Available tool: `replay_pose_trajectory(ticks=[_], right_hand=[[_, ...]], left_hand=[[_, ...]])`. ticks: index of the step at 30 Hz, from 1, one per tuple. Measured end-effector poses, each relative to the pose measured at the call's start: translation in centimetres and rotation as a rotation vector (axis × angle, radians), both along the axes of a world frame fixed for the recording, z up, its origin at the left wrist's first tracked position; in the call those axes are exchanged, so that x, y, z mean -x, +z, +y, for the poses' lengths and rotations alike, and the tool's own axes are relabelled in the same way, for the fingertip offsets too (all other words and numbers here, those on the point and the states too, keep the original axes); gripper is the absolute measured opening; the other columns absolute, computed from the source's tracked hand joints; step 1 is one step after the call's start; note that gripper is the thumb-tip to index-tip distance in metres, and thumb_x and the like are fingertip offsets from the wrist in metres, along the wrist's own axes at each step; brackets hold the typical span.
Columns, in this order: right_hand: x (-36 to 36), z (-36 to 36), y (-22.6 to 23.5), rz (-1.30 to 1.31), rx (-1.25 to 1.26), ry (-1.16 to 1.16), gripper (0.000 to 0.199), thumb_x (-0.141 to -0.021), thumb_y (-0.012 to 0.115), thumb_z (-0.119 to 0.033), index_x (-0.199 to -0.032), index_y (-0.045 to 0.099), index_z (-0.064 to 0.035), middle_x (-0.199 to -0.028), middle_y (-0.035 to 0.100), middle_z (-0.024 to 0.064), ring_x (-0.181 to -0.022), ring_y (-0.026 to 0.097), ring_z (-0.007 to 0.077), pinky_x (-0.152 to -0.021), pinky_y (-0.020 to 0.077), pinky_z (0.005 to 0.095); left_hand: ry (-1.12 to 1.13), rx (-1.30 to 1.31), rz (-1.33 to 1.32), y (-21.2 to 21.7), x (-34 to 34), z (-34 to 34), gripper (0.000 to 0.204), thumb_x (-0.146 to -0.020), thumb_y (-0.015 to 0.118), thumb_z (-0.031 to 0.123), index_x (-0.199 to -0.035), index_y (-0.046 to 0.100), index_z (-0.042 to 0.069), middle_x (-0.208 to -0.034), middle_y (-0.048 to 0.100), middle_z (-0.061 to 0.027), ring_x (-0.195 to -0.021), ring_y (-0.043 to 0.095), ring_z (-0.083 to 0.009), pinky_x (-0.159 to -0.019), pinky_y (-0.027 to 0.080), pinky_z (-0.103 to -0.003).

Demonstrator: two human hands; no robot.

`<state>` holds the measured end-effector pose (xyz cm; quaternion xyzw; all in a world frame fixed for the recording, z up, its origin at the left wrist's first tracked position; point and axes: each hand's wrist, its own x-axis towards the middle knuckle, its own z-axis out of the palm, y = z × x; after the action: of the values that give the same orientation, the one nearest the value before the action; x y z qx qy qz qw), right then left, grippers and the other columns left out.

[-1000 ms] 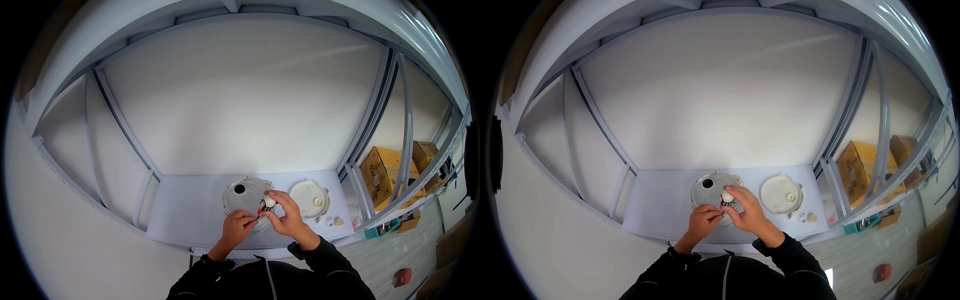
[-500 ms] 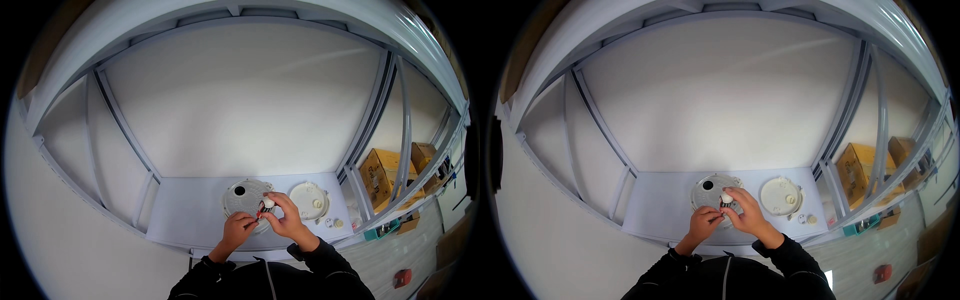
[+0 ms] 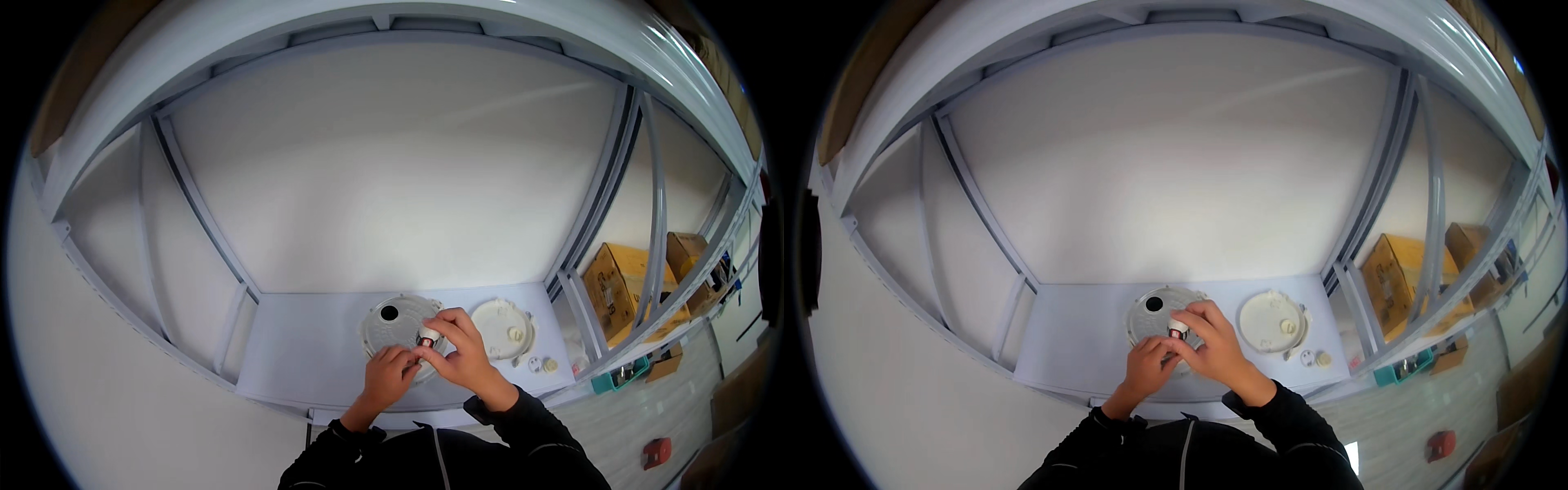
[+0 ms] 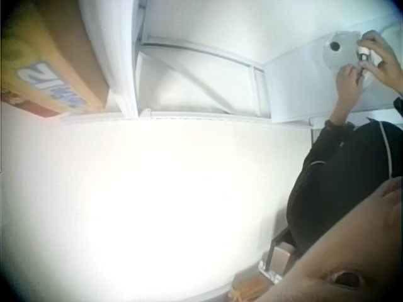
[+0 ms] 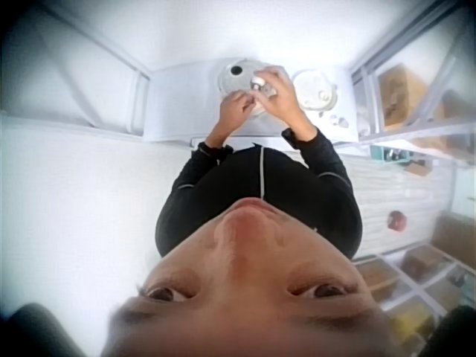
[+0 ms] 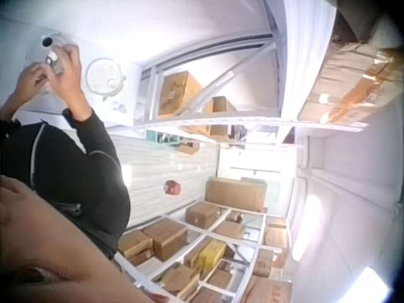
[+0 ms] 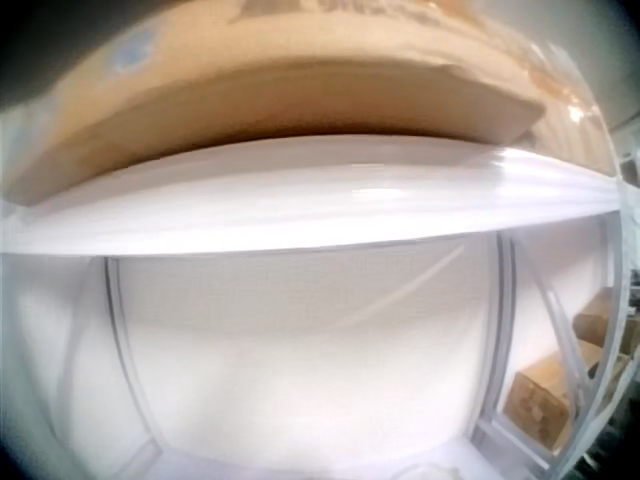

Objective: The person uses a screwdriver to remove screws from the base of a white ceiling light fixture. They detach the base, insert a light bulb into the socket, and reattach the base. The person repeats this process for a second identical fixture.

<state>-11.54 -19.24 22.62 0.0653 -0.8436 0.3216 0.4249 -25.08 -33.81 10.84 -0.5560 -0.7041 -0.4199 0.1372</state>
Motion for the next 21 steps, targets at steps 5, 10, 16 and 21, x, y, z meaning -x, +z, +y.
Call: replay_pose_trajectory(ticks=[5, 10, 16, 21], right_hand=[[0.1, -0.7, 0.4, 0.043, 0.030, 0.066, 0.058, -0.085, 0.090, -0.008, -0.140, 0.069, -0.0017, -0.123, 0.069, 0.0172, -0.106, 0.071, 0.0319, -0.090, 0.0587, 0.0374], [-0.3, -0.2, 0.0, -0.047, -0.032, 0.001, 0.057, -0.087, 0.083, -0.003, -0.142, 0.069, -0.0013, -0.131, 0.070, 0.0207, -0.110, 0.074, 0.0337, -0.094, 0.0595, 0.0388], [0.7, -0.9, 0.3, 0.093, 0.062, 0.064, 0.060, -0.082, 0.093, -0.011, -0.137, 0.072, -0.0012, -0.128, 0.069, 0.0171, -0.108, 0.072, 0.0302, -0.089, 0.0587, 0.0367], [0.4, -0.9, 0.6, -0.005, -0.051, -0.046, 0.059, -0.084, 0.086, -0.007, -0.140, 0.069, -0.0005, -0.128, 0.071, 0.0186, -0.109, 0.073, 0.0341, -0.095, 0.0582, 0.0386]], left_hand=[[-0.011, 0.154, 0.041, 0.8, 0.6, -0.2, 0.025, -0.084, 0.085, 0.021, -0.098, 0.067, 0.011, -0.101, 0.066, -0.0033, -0.096, 0.067, -0.0290, -0.079, 0.056, -0.043], [-0.005, 0.234, 0.154, 1.4, 0.7, 0.2, 0.027, -0.086, 0.084, 0.023, -0.103, 0.068, 0.009, -0.106, 0.067, -0.0048, -0.102, 0.067, -0.0289, -0.082, 0.056, -0.044], [0.014, 0.325, 0.203, 1.8, 0.5, 0.4, 0.035, -0.091, 0.080, 0.025, -0.116, 0.071, 0.003, -0.108, 0.067, -0.0069, -0.105, 0.067, -0.0306, -0.085, 0.056, -0.046], [0.005, 0.354, 0.164, 1.7, 0.7, 0.7, 0.034, -0.095, 0.076, 0.027, -0.117, 0.071, 0.002, -0.109, 0.067, -0.0087, -0.105, 0.067, -0.0308, -0.086, 0.055, -0.046]])
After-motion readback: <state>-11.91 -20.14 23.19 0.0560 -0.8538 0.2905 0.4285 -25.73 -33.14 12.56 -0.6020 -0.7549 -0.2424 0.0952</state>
